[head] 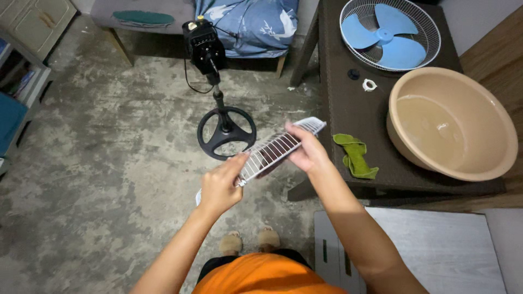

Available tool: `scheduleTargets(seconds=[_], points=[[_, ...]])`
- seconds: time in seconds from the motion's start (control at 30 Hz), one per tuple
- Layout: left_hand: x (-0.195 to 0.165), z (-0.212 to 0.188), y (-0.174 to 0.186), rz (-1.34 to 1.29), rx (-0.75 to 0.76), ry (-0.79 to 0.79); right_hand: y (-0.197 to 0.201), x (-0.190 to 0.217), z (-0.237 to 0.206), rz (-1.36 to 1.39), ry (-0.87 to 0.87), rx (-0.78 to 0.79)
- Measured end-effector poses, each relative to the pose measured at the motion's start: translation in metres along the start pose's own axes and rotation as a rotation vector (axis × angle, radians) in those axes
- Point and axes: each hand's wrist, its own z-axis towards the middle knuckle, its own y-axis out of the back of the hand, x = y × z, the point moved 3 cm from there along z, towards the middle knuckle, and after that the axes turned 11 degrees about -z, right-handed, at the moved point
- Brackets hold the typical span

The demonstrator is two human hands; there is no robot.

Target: The person unplugs the pedestal fan's power cord and sets the fan motor aside, then removes the front grille guard and wipes it with a cloth. They dip the cloth in a basin of water and continue wiping the grille guard on both sides.

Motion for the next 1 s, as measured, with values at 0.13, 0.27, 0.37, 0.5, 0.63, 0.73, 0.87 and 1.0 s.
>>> scheduleTargets(seconds=[0.13, 0.27, 0.37, 0.5, 0.63, 0.73, 0.87, 1.0], points=[[0.036, -0.021, -0.004, -0.307, 0.145, 0.049, 0.043, -0.009, 0.0, 0.059, -0.026, -0.122], [0.116, -0.065, -0.012, -0.548, -0.077, 0.288, 0.066, 0.013, -0.031, 0.05, 0.104, -0.089], [0.191, -0.094, -0.021, -0.396, -0.35, 0.873, 0.072, 0.034, -0.054, 0.092, 0.142, 0.038], [0.23, -0.132, -0.049, -0.708, -0.322, 1.542, 0.097, 0.041, -0.059, 0.166, 0.183, 0.087], [0.236, -0.128, -0.078, -1.599, -0.444, 1.575, 0.146, 0.017, -0.036, 0.257, 0.206, 0.057], [0.246, -0.109, -0.07, -1.833, -0.481, 1.227, 0.181, -0.008, -0.023, 0.302, 0.277, 0.199], [0.253, -0.098, -0.042, -1.787, -0.469, 1.248, 0.217, -0.032, -0.015, 0.359, 0.284, 0.196], [0.234, -0.075, -0.036, -1.489, -0.49, 1.311, 0.227, -0.039, -0.021, 0.269, 0.297, 0.223]])
